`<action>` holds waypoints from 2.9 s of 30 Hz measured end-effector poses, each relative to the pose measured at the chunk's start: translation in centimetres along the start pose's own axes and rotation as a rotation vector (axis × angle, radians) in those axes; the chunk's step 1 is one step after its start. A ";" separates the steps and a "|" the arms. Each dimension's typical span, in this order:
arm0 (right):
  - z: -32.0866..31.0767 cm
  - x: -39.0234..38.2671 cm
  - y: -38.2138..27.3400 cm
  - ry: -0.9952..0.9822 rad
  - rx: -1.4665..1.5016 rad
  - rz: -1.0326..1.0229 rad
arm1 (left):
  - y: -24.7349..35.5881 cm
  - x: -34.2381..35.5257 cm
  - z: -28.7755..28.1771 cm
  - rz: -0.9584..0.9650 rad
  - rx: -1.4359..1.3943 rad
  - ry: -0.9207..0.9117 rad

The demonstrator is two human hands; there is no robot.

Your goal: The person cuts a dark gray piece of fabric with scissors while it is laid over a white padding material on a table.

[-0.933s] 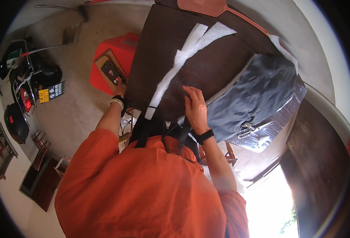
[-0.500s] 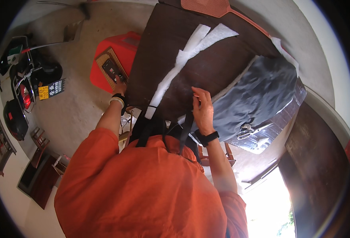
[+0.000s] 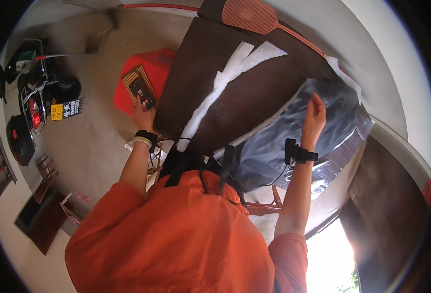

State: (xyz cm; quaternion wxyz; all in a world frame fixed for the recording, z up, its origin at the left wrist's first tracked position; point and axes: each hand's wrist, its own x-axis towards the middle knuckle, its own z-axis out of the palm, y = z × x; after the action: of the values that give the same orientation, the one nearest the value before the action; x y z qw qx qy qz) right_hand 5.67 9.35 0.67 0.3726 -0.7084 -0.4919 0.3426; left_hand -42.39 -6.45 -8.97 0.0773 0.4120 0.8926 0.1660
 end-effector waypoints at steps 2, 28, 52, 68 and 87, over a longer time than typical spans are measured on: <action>-1.4 1.4 1.6 0.016 -0.053 -0.086 | -2.5 0.1 1.7 -0.312 0.099 -0.319; -4.8 4.7 2.3 0.131 -0.430 -0.082 | -3.7 2.1 1.6 -0.134 -0.338 0.077; 6.1 -2.9 -9.6 -0.367 -0.092 -0.424 | 19.2 -1.9 -1.9 -0.381 -1.233 -1.261; -0.4 -13.8 -3.6 -0.335 -0.156 -0.049 | 17.4 -4.7 -1.5 0.618 -0.426 -0.518; 4.9 -22.3 -0.3 -1.461 0.453 0.491 | 13.6 -29.1 -6.2 0.106 -0.794 -0.140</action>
State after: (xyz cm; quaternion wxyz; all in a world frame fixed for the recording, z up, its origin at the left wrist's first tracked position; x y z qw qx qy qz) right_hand -4.96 -10.88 1.16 0.0052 -0.3002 -0.3598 0.8834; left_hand -15.54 -21.84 1.70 0.2821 0.4060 0.7293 0.4730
